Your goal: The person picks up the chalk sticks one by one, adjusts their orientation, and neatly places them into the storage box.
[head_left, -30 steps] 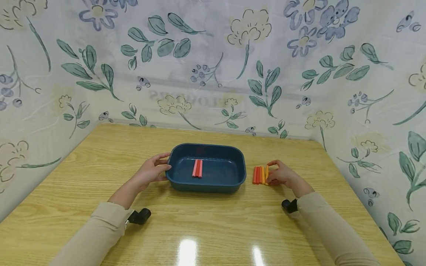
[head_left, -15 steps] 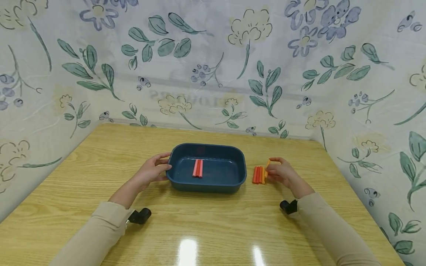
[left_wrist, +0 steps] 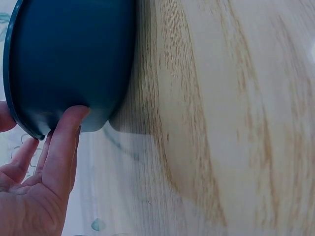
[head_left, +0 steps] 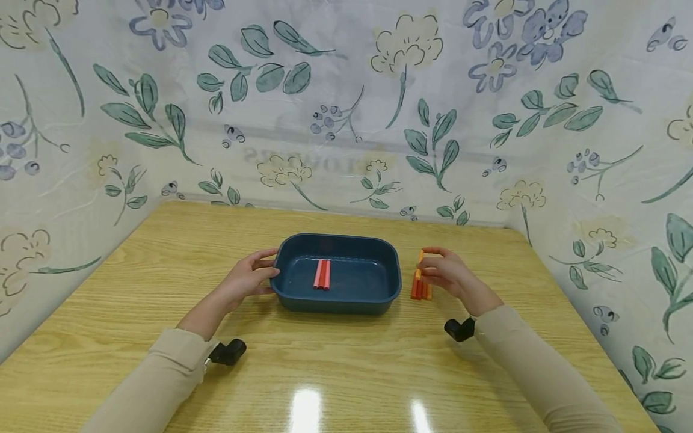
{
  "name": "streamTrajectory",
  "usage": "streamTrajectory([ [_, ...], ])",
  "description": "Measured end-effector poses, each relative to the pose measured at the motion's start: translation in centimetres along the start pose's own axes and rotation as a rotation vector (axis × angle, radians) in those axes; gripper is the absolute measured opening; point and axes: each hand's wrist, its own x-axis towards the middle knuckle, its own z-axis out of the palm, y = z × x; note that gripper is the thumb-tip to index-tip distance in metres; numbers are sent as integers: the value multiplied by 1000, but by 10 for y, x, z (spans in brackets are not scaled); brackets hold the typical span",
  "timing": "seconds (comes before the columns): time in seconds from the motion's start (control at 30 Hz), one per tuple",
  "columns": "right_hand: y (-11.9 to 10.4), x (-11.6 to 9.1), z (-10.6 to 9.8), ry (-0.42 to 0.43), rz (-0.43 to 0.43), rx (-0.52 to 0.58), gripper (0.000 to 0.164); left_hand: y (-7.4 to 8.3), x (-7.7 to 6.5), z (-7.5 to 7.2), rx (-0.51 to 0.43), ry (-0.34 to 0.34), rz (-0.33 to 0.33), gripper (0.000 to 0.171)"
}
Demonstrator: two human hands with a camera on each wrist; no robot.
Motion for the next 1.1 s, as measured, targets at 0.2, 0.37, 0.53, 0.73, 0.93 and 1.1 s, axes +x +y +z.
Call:
streamTrajectory([
  [0.2, -7, 2, 13, -14, -11, -11, 58, 0, 0, 0, 1, -3, 3, 57],
  [0.37, -14, 5, 25, -20, -17, -12, 58, 0, -1, -1, 0, -6, 4, 58],
  [0.53, -23, 6, 38, -38, -5, 3, 58, 0, 0, -1, -6, -7, -2, 57],
  [0.73, -33, 8, 53, -75, -6, 7, 59, 1, -1, -1, -16, -10, -2, 58],
  [0.93, -41, 11, 69, -91, 1, 11, 58, 2, -3, -1, -21, -12, 6, 58],
  [1.1, -48, 15, 84, -98, -3, 19, 56, 0, -2, -2, -26, -8, 5, 58],
])
